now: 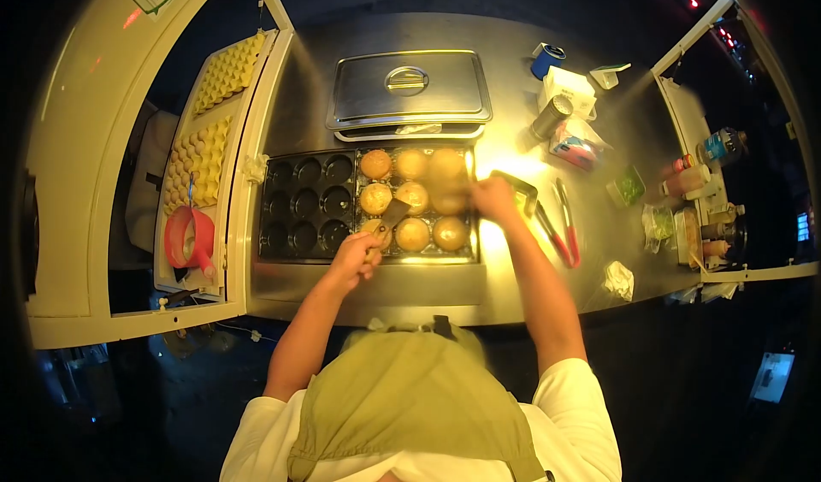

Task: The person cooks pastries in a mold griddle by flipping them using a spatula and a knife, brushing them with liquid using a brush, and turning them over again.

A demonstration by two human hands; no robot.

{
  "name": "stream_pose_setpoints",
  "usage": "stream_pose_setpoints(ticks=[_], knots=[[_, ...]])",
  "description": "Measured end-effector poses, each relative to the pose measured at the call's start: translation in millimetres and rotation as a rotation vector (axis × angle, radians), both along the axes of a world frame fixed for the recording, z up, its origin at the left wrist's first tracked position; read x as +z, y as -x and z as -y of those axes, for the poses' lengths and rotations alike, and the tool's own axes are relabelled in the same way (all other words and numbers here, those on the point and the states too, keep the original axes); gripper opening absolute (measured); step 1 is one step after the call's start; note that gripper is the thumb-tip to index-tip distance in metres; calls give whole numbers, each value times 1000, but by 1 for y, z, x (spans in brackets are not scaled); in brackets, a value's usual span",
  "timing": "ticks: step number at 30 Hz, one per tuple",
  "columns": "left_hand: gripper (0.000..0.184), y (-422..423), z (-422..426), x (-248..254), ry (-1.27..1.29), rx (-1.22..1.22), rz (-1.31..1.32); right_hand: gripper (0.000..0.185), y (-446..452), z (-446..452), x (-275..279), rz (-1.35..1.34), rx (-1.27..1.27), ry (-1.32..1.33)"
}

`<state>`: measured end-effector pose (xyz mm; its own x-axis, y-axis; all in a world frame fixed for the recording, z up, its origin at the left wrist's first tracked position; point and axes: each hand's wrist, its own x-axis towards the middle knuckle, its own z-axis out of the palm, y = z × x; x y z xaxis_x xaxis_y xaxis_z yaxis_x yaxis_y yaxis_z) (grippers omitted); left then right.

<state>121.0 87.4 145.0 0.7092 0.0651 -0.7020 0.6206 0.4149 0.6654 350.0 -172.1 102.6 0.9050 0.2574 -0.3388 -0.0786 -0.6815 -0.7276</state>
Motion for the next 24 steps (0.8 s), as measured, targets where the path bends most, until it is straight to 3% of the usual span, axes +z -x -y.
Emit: stream_pose_setpoints(ticks=[2, 4, 11, 20, 24], knots=[[11, -6, -3, 3, -6, 3, 10, 28, 16, -1, 15, 277, 45, 48], [11, -13, -7, 2, -11, 2, 19, 28, 28, -5, -1, 357, 59, -59], [16, -22, -14, -20, 79, -27, 7, 27, 60, -17, -12, 365, 92, 15], [21, -22, -16, -30, 113, -23, 9, 21, 61, -13, -20, 317, 72, -94], [21, -19, -14, -29, 115, -2, -3, 19, 66, -7, -24, 442, 124, -158]])
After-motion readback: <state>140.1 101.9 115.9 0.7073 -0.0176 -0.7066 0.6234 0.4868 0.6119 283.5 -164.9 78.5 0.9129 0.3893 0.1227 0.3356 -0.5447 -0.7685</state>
